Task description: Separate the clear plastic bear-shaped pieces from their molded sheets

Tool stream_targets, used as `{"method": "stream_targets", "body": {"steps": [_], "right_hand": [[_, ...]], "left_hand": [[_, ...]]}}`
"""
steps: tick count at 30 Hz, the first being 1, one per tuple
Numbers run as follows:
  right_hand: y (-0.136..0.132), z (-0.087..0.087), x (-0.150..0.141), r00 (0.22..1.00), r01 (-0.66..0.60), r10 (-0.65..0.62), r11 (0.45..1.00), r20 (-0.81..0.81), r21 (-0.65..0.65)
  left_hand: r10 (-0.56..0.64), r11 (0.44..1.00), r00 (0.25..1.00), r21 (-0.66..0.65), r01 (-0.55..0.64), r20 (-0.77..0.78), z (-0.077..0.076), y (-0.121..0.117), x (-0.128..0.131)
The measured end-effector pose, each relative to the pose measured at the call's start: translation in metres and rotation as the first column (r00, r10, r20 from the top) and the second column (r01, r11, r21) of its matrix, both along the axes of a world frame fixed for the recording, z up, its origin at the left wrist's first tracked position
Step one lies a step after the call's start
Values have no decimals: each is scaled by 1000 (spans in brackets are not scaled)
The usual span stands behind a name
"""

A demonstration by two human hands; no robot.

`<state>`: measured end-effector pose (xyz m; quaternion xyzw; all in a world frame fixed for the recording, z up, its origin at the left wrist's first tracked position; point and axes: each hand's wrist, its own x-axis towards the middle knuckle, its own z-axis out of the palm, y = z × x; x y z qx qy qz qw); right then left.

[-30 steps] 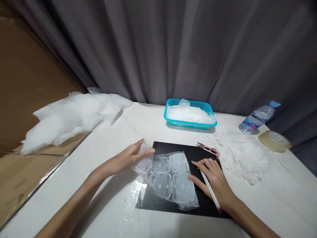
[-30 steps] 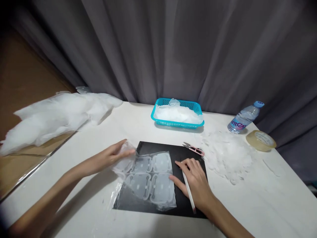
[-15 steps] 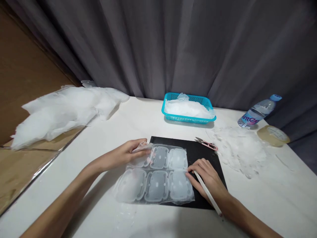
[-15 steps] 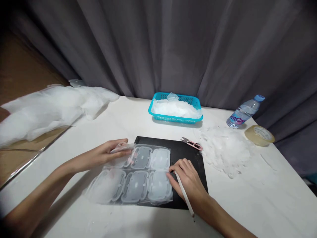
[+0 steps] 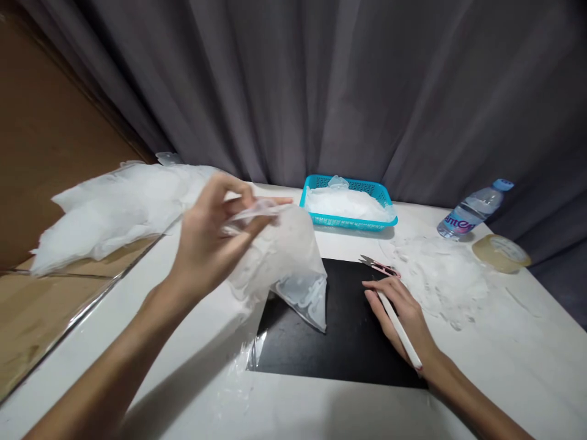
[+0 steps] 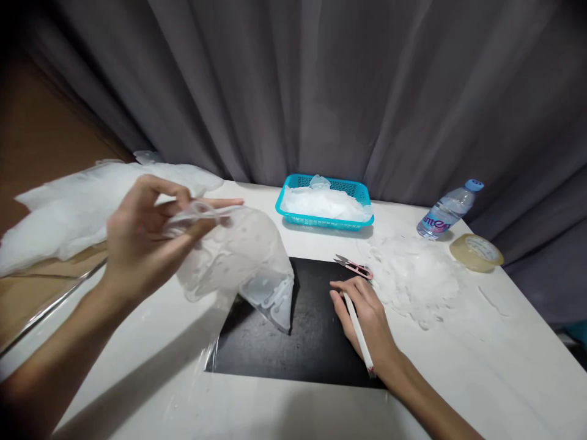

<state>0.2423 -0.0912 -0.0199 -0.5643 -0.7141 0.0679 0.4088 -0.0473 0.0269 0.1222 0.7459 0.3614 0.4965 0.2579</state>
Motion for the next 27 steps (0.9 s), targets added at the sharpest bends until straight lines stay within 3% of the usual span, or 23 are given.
{"method": "stream_targets", "body": {"steps": [3,5,9,12,14,16,18,20,22,25,27], "right_hand": [[-2,-3,6,997,39,-41,999,-63,-34],[0,-1,10,986,68,-78,995,-148,-72],[7,10,30,951,142,-172,981,-256,-131],[11,16,47,940,149,-205,966,-273,-211],[11,15,54,949,89,-164,959,-268,-270],[10,10,55,969,29,-99,956,-226,-292],[8,1,52,988,-1,-42,962,-151,-273],[7,-7,49,998,-18,1,970,-69,-242],[7,-12,46,1000,-28,27,979,-11,-203],[7,-14,45,997,-64,72,982,38,-177],[7,-12,44,995,-85,93,982,38,-171]], "left_hand": [[-51,981,927,156,117,-371,21,-17,33],[-168,954,827,123,274,-537,22,-40,59],[-477,855,615,-170,490,-628,-6,-102,105],[-654,755,579,-467,460,-486,-38,-126,116],[-661,741,593,-525,418,-461,-57,-119,110],[-487,861,690,-429,274,-535,-73,-98,96],[-278,955,724,-260,141,-631,-86,-73,81],[-137,984,746,-178,26,-652,-97,-53,67],[-229,963,756,-257,84,-613,-103,-40,57],[-462,882,701,-365,298,-543,-106,-35,49],[-513,851,706,-396,344,-488,-105,-36,46]]}}
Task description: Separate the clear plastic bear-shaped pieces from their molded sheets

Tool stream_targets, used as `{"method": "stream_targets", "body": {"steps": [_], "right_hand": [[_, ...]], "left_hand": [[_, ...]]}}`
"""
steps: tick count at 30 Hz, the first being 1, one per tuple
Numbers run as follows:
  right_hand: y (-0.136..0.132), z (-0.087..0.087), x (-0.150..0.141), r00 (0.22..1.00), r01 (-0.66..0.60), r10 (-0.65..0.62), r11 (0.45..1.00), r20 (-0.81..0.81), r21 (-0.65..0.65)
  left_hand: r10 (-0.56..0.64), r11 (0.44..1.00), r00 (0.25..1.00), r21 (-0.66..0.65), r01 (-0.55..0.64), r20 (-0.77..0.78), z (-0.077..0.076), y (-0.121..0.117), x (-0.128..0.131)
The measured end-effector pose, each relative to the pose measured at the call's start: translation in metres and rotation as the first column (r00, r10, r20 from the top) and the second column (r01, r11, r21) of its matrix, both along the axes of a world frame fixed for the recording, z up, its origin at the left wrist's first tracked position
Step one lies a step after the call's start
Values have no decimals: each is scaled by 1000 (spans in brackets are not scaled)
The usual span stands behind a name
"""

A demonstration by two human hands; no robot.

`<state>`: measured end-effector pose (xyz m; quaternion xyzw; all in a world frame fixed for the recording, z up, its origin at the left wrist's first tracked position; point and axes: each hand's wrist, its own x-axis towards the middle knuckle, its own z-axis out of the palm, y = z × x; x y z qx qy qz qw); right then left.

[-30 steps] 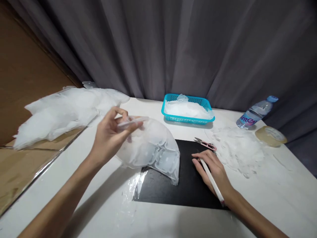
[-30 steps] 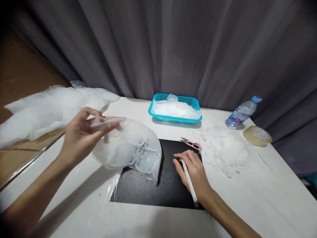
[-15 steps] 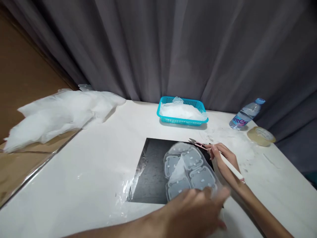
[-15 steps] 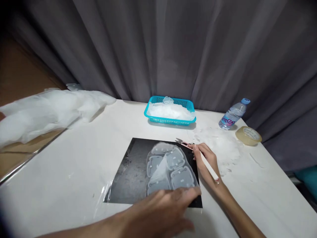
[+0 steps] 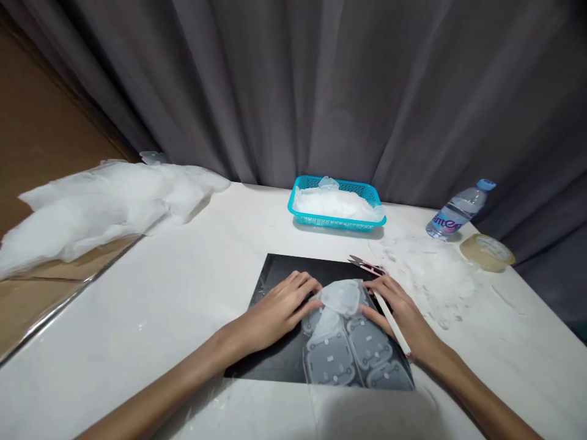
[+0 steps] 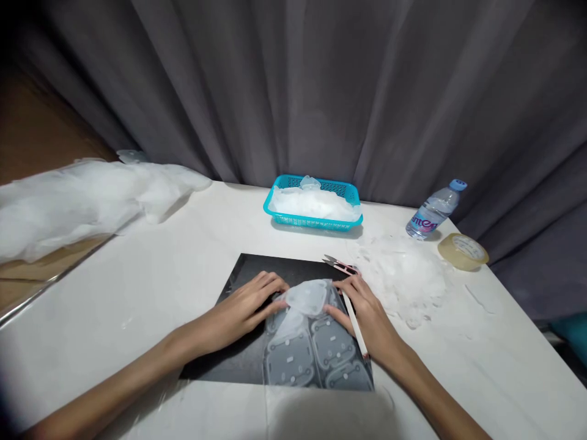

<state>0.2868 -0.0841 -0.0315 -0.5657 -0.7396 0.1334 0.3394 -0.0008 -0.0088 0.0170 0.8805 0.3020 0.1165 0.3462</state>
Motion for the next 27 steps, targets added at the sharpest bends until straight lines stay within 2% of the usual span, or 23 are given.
{"method": "stream_targets", "body": {"steps": [2,4,5,7,9,12,14,16,18,20,22,23,25,27], "right_hand": [[0,3,-3,999,11,-11,1000,-31,7],[-1,5,-8,997,30,-29,1000,-76,3],[-2,6,-11,994,36,-35,999,-102,2],[-5,8,-19,989,33,-32,999,-144,5],[-8,10,-26,986,22,-22,1000,-166,-5],[-11,14,-30,984,46,-58,996,-171,-73],[-11,16,-28,977,94,-114,989,-182,-116],[-11,16,-26,969,128,-152,983,-195,-128],[-11,14,-25,969,140,-160,983,-188,-119],[-12,11,-25,973,145,-158,985,-166,-91],[-15,9,-28,976,149,-160,986,-147,-81],[-17,9,-29,976,150,-162,984,-143,-93],[-23,10,-31,975,147,-169,978,-147,-145],[-30,11,-33,970,130,-171,966,-175,-224]], "left_hand": [[56,995,997,-89,-51,54,1,-2,1],[171,962,978,-236,-140,117,4,-6,5],[252,928,955,-320,-192,156,6,-7,8],[437,825,866,-491,-279,243,10,-9,15],[566,702,778,-654,-281,273,12,-8,19],[619,561,757,-792,-241,209,8,1,15],[629,529,756,-812,-247,180,3,9,8],[612,541,771,-804,-248,174,-2,15,1],[542,605,821,-762,-231,181,-5,16,-3],[456,713,867,-666,-220,201,-7,12,-5],[412,834,887,-477,-276,207,-9,3,-4],[411,873,890,-366,-322,199,-10,-1,-4],[428,898,888,-193,-396,170,-12,-10,-3],[427,900,894,-156,-407,134,-15,-15,-2]]}}
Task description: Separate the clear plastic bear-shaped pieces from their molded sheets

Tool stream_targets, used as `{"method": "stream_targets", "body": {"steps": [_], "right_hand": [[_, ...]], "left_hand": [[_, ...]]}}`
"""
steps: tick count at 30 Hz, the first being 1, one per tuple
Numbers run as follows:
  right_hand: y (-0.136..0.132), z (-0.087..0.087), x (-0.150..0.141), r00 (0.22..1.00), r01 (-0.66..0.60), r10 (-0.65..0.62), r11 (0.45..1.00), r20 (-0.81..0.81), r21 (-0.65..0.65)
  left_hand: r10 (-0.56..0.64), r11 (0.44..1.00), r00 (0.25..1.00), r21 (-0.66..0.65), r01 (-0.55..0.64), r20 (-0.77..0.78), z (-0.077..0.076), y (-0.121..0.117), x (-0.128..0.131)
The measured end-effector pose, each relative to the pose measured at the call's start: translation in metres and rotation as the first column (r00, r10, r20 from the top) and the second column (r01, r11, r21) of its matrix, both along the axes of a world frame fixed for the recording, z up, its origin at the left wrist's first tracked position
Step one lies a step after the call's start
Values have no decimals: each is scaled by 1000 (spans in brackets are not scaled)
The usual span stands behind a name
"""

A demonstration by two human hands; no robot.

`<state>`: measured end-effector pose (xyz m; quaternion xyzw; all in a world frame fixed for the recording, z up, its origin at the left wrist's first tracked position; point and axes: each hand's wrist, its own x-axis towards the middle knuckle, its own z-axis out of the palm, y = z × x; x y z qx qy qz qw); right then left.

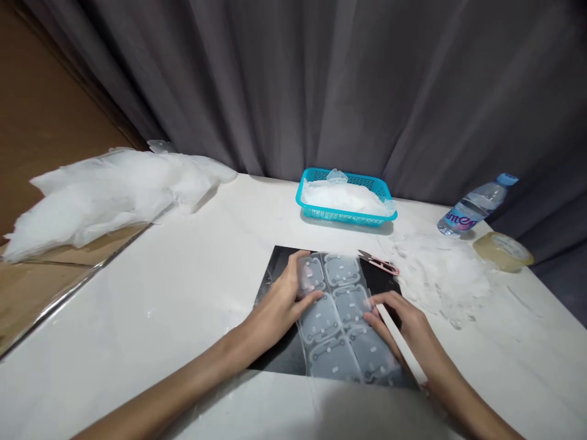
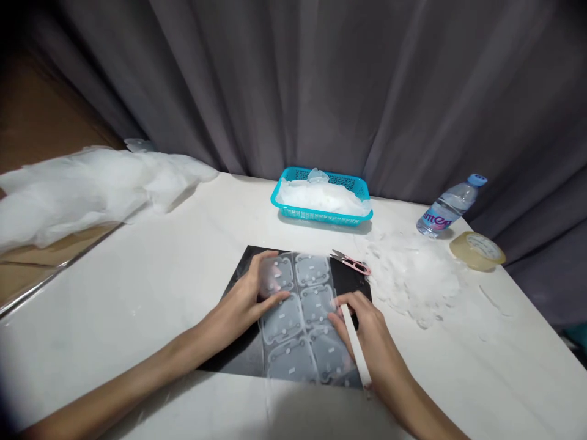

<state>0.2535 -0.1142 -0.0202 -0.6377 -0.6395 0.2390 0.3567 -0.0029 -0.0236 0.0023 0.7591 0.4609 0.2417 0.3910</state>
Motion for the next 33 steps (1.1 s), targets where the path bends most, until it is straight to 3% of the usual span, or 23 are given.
{"method": "stream_targets", "body": {"steps": [4,7,8,9,10,12,14,16,19,21,23,28,31,33], "right_hand": [[-15,5,-2,978,-78,25,964,-207,-253],[-20,10,-1,932,-184,-38,808,-361,-560],[-20,12,0,933,-180,-58,781,-356,-599],[-18,14,3,947,-142,-59,804,-316,-578],[-15,17,5,969,-73,-54,868,-241,-490],[-9,23,13,998,48,-55,986,-39,-162],[-4,29,21,995,18,-27,996,100,92],[-2,35,27,979,-126,94,977,180,172],[-1,37,32,901,-380,333,915,279,134],[-1,35,32,842,-479,438,876,317,63],[-2,31,31,819,-518,495,856,291,2],[-10,25,20,789,-605,613,787,41,-119],[-15,25,12,763,-634,646,754,22,-172],[-14,27,10,775,-615,630,771,50,-166]], "left_hand": [[-46,995,999,-85,44,-21,-1,5,-1],[-104,990,995,-94,104,-1,-1,15,-5],[-131,988,991,-84,131,-2,-2,17,-6],[-156,986,988,-68,155,-13,-2,19,-7],[-171,985,985,-40,169,-39,-3,19,-7],[-134,986,983,80,145,-122,-5,14,-6],[-33,962,976,259,89,-215,-7,4,-2],[-8,914,955,385,127,-296,-9,-8,3],[-160,863,897,384,329,-412,-13,-24,10],[-237,843,854,338,418,-464,-15,-30,12],[-270,837,827,305,455,-492,-16,-31,12],[-341,822,793,249,512,-505,-13,-21,3],[-410,799,780,226,557,-472,-10,-10,-6],[-461,783,768,204,588,-445,-8,-3,-11]]}}
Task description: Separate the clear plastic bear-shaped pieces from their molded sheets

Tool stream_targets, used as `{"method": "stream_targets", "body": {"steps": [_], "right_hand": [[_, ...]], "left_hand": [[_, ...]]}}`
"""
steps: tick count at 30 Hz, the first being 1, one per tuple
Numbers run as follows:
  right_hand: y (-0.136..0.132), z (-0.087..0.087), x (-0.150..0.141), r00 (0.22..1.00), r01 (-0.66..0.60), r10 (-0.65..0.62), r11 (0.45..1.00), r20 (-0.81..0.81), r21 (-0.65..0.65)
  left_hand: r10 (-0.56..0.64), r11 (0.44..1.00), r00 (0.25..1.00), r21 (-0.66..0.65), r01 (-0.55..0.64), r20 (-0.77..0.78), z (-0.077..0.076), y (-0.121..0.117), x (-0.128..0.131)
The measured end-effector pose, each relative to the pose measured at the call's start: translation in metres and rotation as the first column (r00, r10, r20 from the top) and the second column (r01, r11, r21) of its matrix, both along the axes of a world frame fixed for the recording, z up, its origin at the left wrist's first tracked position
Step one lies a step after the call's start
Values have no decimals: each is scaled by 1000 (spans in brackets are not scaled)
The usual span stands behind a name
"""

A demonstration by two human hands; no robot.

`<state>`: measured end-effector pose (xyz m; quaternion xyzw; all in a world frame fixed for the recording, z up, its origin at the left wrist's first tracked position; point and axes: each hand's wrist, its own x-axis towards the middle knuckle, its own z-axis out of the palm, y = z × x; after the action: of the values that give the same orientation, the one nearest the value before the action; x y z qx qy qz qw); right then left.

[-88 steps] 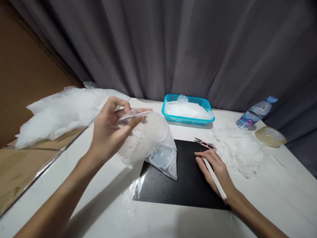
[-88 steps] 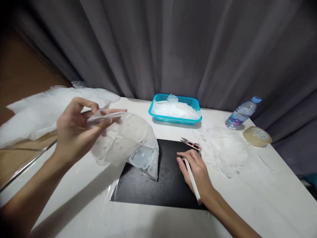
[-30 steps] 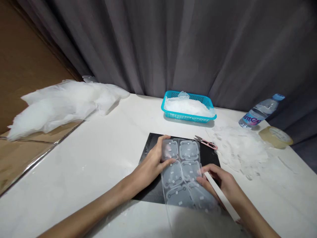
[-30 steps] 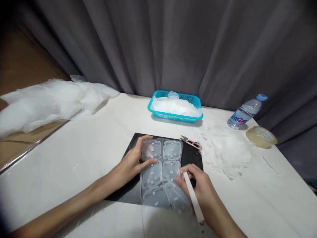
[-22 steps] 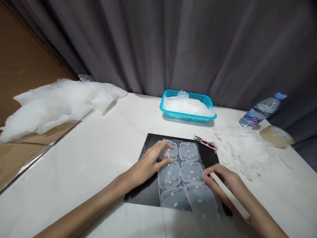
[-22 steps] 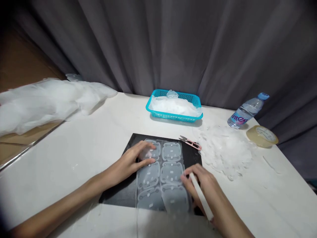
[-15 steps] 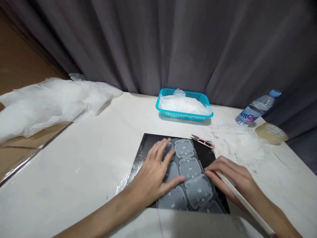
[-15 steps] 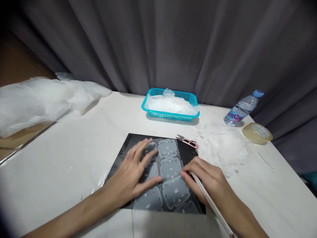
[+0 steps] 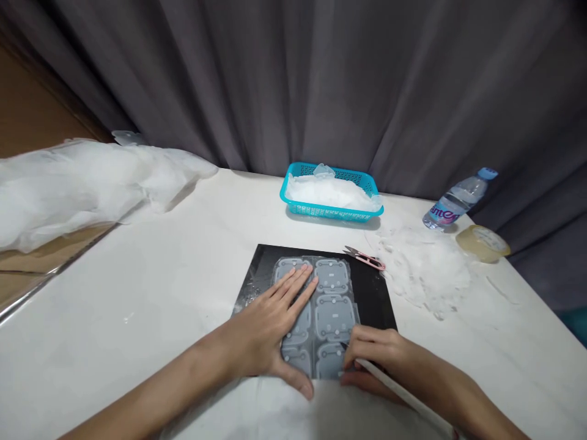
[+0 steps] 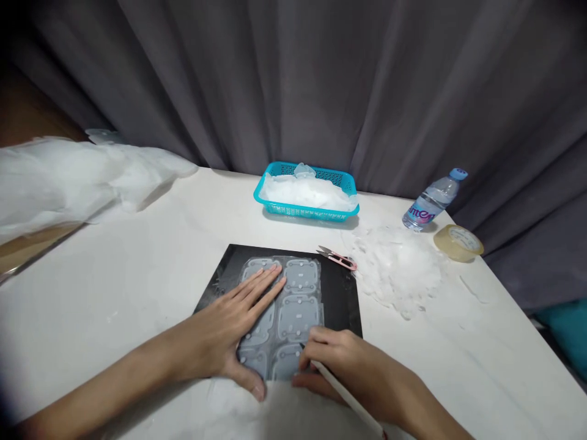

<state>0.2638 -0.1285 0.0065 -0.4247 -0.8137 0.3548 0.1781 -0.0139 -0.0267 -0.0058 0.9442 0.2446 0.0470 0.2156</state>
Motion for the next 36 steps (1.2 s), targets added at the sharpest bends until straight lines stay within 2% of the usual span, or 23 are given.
{"method": "stream_targets", "body": {"steps": [4,6,10,14,16,18,21,24,27,36], "right_hand": [[10,6,7,993,113,-105,980,-59,164],[17,7,12,984,167,-152,966,-90,199],[29,3,17,972,227,-217,965,-83,131],[40,1,17,939,335,-335,942,-76,-14],[45,0,19,945,312,-313,950,-95,-24],[50,-3,21,959,266,-261,963,-110,35],[54,-5,23,976,197,-181,971,-125,136],[57,-4,20,983,144,-127,982,-131,126],[58,-3,17,986,125,-111,986,-123,115],[61,-10,17,990,121,-105,974,-92,191]], "left_hand": [[-42,996,999,-79,42,1,6,7,-5],[10,994,1000,-109,-10,7,12,8,-1],[202,974,975,-119,-191,89,19,11,19],[204,978,962,-84,-192,180,7,18,36],[197,980,962,-43,-192,188,-2,19,39],[194,980,961,4,-198,195,-7,20,40],[195,979,960,27,-204,201,-8,20,40],[194,979,961,22,-202,199,-6,21,40],[194,979,961,27,-203,196,-6,20,40],[169,981,956,52,-186,239,-12,20,40]]}}
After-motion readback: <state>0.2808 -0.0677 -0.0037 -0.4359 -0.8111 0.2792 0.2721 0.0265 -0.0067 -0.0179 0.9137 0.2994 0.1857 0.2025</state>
